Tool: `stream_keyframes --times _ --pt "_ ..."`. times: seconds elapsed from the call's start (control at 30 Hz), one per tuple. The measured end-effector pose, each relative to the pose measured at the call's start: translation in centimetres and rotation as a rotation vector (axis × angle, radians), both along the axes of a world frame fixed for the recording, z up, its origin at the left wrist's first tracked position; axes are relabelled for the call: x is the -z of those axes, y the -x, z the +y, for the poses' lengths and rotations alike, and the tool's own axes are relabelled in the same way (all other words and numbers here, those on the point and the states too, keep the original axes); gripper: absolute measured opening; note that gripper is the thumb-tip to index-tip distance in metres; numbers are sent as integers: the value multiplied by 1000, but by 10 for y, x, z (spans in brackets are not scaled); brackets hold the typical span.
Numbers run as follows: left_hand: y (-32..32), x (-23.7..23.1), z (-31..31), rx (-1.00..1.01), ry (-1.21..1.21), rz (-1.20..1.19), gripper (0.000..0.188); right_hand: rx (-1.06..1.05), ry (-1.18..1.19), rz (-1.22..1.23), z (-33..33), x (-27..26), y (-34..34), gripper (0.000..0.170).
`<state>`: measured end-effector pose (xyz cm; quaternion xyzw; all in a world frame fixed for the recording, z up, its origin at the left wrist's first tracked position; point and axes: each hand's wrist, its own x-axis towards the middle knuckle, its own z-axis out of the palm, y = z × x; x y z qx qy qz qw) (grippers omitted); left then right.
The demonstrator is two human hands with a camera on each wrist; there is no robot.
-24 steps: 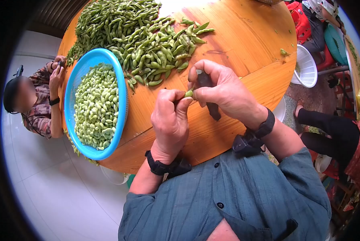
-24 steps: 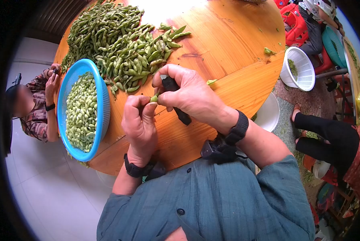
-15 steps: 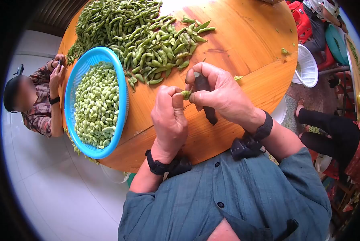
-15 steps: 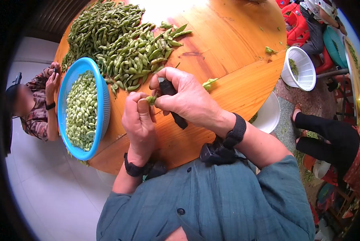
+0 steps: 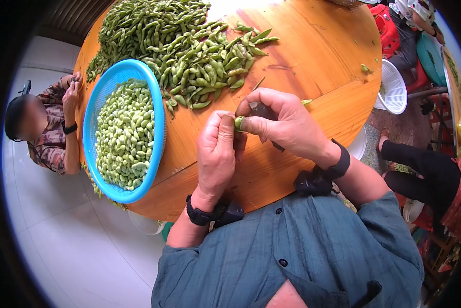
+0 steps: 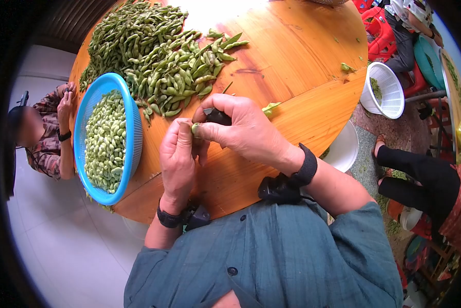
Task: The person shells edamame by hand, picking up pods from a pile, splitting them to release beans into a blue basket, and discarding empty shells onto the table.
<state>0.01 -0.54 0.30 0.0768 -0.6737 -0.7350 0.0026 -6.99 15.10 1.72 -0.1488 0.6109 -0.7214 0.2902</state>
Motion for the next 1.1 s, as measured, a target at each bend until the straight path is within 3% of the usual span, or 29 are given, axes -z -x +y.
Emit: stream_keyframes --times 0.07,0.17,0.3,0.37,0.47,0.77,1.0,1.07,1.1 --pt "3 -2 1 0 -302 -122 32 70 -39 203 -2 7 -1 13" --pt "9 -8 5 -9 -497 -259 28 146 27 295 -5 17 -4 11" --pt "6 7 -5 25 -287 -213 28 201 -120 516 -3 14 -3 11" --pt "6 6 -1 -85 -99 -134 27 197 -208 640 -3 12 -2 10" --pt "3 -2 1 -80 -48 -149 26 205 -188 727 -4 15 -2 10" --pt "2 -3 -3 44 -256 -273 37 142 -232 787 -3 16 -1 10" --pt "-2 -1 -11 19 -185 -222 26 129 -304 818 -2 15 -3 11" --pt "-1 -4 -15 44 -354 -262 20 89 -229 458 -2 9 -4 11" --pt "-1 -7 -15 44 -354 -261 20 89 -229 459 -1 9 -4 11"
